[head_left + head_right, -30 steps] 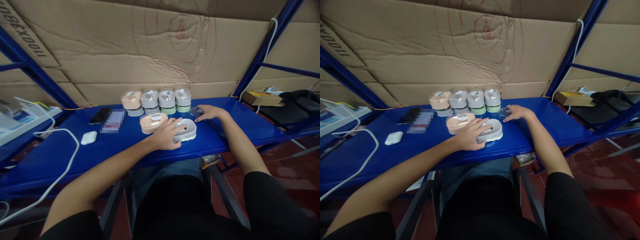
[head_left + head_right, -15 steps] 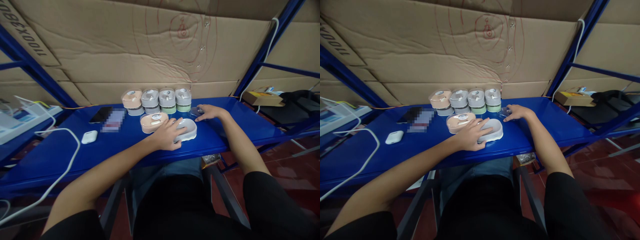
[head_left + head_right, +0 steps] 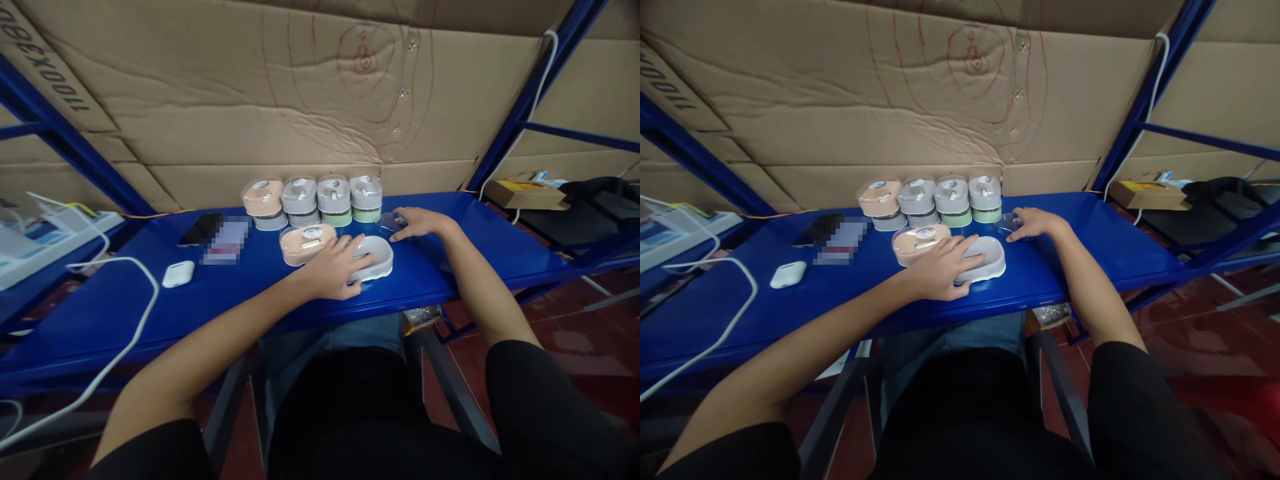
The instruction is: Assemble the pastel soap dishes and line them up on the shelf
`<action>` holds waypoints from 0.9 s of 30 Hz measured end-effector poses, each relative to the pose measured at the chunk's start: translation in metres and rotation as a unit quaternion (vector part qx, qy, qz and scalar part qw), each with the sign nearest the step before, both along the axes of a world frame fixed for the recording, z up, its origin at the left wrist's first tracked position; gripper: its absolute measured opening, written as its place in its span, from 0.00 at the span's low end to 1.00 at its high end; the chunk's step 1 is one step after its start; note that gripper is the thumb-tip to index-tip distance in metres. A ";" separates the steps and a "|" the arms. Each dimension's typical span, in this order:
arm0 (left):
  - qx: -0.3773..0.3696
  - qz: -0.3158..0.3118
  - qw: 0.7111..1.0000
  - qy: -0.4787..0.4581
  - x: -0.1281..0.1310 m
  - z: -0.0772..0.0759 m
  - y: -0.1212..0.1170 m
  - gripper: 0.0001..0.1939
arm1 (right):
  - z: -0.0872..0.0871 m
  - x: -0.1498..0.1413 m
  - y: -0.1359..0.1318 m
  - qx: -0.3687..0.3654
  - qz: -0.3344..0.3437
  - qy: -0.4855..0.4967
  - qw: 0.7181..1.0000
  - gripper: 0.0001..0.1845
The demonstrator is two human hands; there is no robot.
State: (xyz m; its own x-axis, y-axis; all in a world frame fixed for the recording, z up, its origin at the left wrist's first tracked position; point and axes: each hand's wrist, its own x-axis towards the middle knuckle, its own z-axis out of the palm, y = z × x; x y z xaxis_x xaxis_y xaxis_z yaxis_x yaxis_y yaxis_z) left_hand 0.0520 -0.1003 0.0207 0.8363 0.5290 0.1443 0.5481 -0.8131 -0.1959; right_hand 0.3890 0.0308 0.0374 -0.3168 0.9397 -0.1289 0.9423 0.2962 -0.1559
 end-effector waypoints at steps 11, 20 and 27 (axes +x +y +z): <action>-0.136 -0.001 0.983 -0.127 -0.006 -0.016 0.016 0.41 | 0.005 0.007 -0.002 0.018 0.000 0.033 0.999 0.59; -0.330 0.079 0.865 -0.370 -0.002 -0.048 0.042 0.82 | 0.023 -0.012 -0.036 -0.002 0.246 0.252 0.936 0.59; -0.350 0.068 0.834 -0.421 -0.001 -0.056 0.049 0.88 | -0.001 -0.050 -0.039 -0.020 0.335 0.242 0.911 0.63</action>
